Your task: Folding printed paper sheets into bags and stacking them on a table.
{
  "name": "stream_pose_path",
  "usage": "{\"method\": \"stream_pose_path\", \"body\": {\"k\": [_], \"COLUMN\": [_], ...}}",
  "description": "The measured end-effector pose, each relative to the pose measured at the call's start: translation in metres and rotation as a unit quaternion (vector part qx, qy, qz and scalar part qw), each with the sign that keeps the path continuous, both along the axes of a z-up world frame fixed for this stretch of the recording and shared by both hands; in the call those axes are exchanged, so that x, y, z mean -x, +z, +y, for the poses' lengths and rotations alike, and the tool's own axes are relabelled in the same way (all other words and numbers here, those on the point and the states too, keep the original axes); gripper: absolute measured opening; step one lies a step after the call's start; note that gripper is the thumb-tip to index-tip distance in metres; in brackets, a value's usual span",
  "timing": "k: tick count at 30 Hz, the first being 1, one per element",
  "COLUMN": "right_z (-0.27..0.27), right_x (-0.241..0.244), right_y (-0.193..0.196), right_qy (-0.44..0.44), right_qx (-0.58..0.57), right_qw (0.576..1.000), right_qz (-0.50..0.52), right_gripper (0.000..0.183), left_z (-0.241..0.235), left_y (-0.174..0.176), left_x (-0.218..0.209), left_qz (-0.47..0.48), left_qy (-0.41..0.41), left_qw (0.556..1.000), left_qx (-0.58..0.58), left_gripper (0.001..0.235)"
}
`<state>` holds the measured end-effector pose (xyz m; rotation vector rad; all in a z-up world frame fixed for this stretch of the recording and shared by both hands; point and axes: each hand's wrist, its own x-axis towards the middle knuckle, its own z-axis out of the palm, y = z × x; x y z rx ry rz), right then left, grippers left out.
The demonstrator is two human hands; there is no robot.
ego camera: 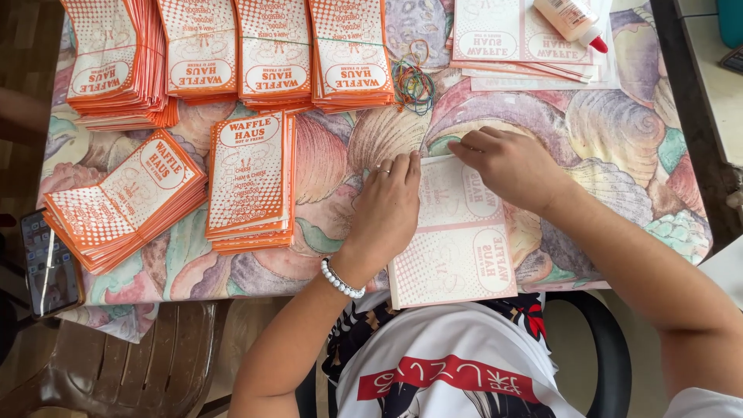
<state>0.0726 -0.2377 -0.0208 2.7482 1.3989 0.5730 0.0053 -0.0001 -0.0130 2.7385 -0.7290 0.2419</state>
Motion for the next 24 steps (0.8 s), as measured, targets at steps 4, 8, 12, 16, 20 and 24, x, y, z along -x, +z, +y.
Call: {"method": "stream_pose_path", "body": {"k": [4,8,12,16,20,24], "right_z": [-0.008,-0.013,-0.012,-0.014,-0.012,-0.009], "right_x": [-0.003,-0.002,0.008,0.011,0.006,0.006], "right_y": [-0.001,-0.004,0.009,0.012,0.006,0.010], "right_qy": [-0.016,-0.017,0.025,0.066,0.078,0.070], "right_qx": [-0.014,-0.009,0.057,0.111,0.129,0.157], "right_qw": [1.000,1.000,0.997,0.989,0.987,0.983], "right_qz": [0.018,0.004,-0.036,-0.067,-0.062,-0.061], "right_gripper": [0.015,0.016,0.016,0.012,0.013,0.012], "left_z": [-0.001,0.000,0.000,-0.001,0.000,-0.001], "left_y": [-0.004,-0.005,-0.005,-0.007,-0.010,-0.009], "left_x": [-0.003,-0.001,0.002,0.006,0.004,0.005], "left_qz": [-0.025,-0.029,-0.023,-0.047,-0.033,-0.019], "left_qy": [0.012,0.003,0.000,-0.003,-0.006,0.002], "left_qw": [1.000,0.999,0.999,0.996,0.997,0.998], "left_qx": [-0.009,-0.029,-0.049,-0.077,-0.070,-0.066], "left_gripper": [0.041,0.044,0.049,0.053,0.052,0.051]}}
